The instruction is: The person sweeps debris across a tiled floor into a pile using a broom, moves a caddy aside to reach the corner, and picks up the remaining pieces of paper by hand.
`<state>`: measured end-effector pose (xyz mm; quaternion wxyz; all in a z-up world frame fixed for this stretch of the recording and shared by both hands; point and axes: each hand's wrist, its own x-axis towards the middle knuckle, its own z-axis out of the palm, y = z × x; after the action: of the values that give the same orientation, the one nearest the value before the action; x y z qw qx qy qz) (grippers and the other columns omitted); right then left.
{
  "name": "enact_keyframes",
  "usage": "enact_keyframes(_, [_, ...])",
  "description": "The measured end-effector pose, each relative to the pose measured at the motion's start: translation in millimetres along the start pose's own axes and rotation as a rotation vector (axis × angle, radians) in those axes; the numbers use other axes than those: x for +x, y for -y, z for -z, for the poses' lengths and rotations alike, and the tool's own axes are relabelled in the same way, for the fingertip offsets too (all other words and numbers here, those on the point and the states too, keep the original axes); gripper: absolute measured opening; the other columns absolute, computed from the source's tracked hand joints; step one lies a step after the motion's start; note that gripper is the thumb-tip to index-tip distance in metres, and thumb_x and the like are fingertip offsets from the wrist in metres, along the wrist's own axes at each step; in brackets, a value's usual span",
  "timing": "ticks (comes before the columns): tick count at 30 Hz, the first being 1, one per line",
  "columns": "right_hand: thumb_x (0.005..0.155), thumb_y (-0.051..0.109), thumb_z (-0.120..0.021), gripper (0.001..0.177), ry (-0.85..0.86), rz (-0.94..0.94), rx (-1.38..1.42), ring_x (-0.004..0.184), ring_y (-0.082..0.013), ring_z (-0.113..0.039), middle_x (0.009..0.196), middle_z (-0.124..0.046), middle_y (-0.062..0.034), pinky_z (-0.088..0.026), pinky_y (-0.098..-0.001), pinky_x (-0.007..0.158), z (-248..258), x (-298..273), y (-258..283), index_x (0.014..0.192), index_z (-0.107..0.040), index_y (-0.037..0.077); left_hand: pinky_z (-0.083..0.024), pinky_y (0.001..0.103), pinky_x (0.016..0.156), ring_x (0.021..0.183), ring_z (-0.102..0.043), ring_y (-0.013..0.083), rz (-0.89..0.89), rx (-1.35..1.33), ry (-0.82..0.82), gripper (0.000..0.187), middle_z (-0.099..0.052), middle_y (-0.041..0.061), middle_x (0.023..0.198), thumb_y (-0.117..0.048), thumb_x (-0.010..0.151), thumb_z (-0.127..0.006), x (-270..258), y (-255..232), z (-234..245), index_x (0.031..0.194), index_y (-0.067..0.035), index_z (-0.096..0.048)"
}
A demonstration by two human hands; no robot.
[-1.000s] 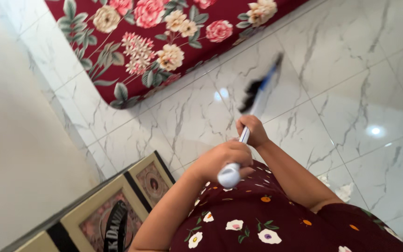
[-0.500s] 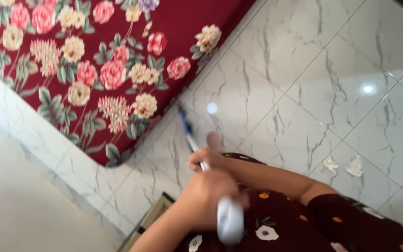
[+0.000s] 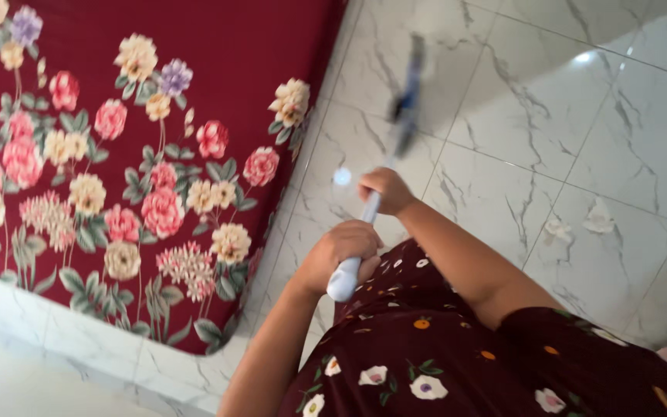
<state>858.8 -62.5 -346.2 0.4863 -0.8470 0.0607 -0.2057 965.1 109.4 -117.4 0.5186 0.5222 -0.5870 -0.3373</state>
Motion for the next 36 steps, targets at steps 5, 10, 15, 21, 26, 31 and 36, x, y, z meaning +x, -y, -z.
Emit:
enact_keyframes(5, [0.059, 0.03, -0.077, 0.027, 0.012, 0.013, -0.181, 0.061, -0.0338, -0.061, 0.065, -0.062, -0.0081, -0.048, -0.0405, 0.056, 91, -9, -19, 0.068, -0.059, 0.012, -0.054, 0.041, 0.088, 0.093, -0.067, 0.0334, 0.111, -0.325, -0.039, 0.013, -0.065, 0.013, 0.092, 0.0, 0.09, -0.071, 72, 31, 1, 0.085, -0.003, -0.059])
enact_keyframes(10, [0.077, 0.017, -0.069, 0.017, -0.056, -0.009, -0.073, 0.059, -0.0291, -0.06, 0.065, -0.059, -0.0063, -0.047, -0.0403, 0.056, 127, 52, 14, 0.068, -0.054, 0.012, -0.046, 0.042, 0.067, 0.069, -0.058, 0.0285, -0.05, -0.131, 0.181, 0.022, -0.057, 0.004, 0.071, -0.015, 0.074, -0.079, 156, -31, 38, 0.072, -0.012, -0.057])
enact_keyframes(15, [0.091, 0.007, -0.067, 0.037, -0.043, 0.156, 0.146, 0.054, -0.0313, -0.049, 0.06, -0.045, -0.0096, -0.043, -0.044, 0.056, 125, 108, 59, 0.064, -0.041, 0.009, -0.044, 0.042, 0.06, 0.064, -0.057, 0.0254, -0.161, 0.063, 0.225, 0.035, -0.054, 0.003, 0.068, -0.011, 0.086, -0.085, 232, -100, 49, 0.07, -0.012, -0.054])
enact_keyframes(21, [0.087, 0.007, -0.066, 0.023, 0.16, 0.066, 0.532, 0.055, -0.0259, -0.057, 0.064, -0.056, -0.0065, -0.043, -0.0389, 0.052, 148, 168, -56, 0.07, -0.051, 0.009, -0.049, 0.043, 0.059, 0.066, -0.061, 0.0287, 0.118, 0.251, 0.049, 0.026, -0.058, 0.008, 0.072, -0.009, 0.08, -0.08, 317, -19, 36, 0.07, -0.007, -0.056])
enact_keyframes(26, [0.082, 0.009, -0.066, 0.024, -0.055, 0.151, 0.271, 0.055, -0.0276, -0.056, 0.06, -0.054, -0.0072, -0.043, -0.0397, 0.051, 185, 199, -124, 0.066, -0.048, 0.011, -0.05, 0.042, 0.064, 0.07, -0.061, 0.0296, -0.016, 0.216, 0.061, 0.024, -0.06, 0.009, 0.076, -0.007, 0.078, -0.079, 361, 34, 39, 0.072, -0.006, -0.055])
enact_keyframes(31, [0.092, 0.006, -0.066, 0.031, -0.293, 0.027, -0.036, 0.057, -0.0335, -0.049, 0.063, -0.049, -0.0128, -0.039, -0.0448, 0.054, 231, 198, -135, 0.068, -0.047, 0.008, -0.053, 0.042, 0.069, 0.075, -0.063, 0.0292, -0.138, 0.111, 0.15, 0.025, -0.061, 0.008, 0.078, -0.006, 0.078, -0.079, 400, 56, 40, 0.072, -0.007, -0.054])
enact_keyframes(36, [0.085, 0.01, -0.066, 0.03, -0.167, -0.178, 0.075, 0.051, -0.0269, -0.051, 0.059, -0.051, -0.0081, -0.041, -0.0388, 0.051, 295, 193, -142, 0.063, -0.045, 0.009, -0.055, 0.044, 0.082, 0.088, -0.066, 0.03, -0.108, -0.214, 0.158, 0.012, -0.067, 0.012, 0.092, -0.001, 0.083, -0.07, 433, 80, 52, 0.085, -0.002, -0.058])
